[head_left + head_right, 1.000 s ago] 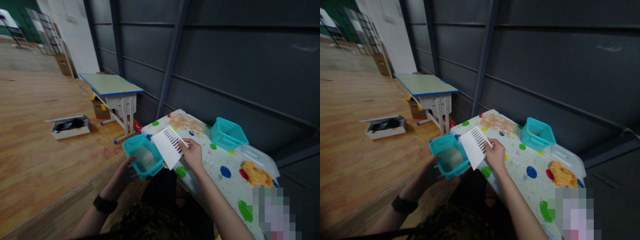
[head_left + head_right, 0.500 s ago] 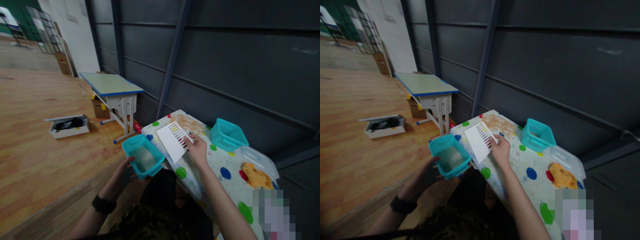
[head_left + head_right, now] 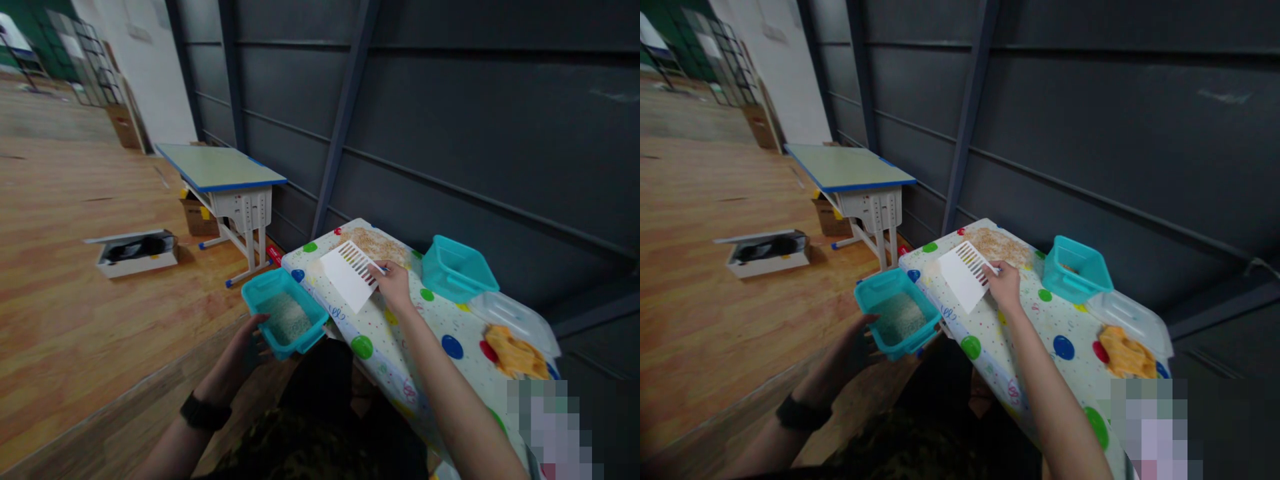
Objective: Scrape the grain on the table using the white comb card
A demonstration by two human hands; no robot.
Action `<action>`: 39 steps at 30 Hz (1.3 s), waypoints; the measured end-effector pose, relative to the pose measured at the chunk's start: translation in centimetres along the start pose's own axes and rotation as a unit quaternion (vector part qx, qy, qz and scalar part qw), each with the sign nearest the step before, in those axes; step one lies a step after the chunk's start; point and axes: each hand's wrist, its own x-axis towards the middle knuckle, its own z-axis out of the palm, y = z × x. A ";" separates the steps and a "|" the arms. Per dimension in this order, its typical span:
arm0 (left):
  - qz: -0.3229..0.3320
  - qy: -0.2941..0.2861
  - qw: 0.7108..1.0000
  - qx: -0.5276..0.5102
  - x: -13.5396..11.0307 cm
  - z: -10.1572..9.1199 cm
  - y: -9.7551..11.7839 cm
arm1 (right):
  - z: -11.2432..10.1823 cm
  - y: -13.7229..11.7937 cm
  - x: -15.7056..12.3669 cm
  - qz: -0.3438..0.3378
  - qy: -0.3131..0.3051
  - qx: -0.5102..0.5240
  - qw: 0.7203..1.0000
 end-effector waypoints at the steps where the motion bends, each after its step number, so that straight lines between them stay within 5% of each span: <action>1: -0.001 0.004 1.000 0.002 -0.1 0.1 0.1 | 0.0 0.0 0.1 -0.001 -0.001 0.005 1.000; 11: -0.010 -0.005 1.000 -0.001 1.3 -0.5 -0.6 | 2.3 -0.6 2.8 -0.008 0.005 -0.013 1.000; 20: -0.004 -0.010 1.000 0.001 1.3 -0.6 -0.7 | 1.9 -1.0 -1.2 0.036 -0.069 0.092 0.993; 28: -0.021 0.026 0.999 0.021 1.3 -0.2 -0.3 | -0.4 -0.9 -2.5 0.034 0.041 0.032 0.998; 39: -0.021 0.051 0.998 0.035 1.9 -0.1 -0.3 | -1.7 -1.3 -6.1 0.023 0.046 -0.026 0.998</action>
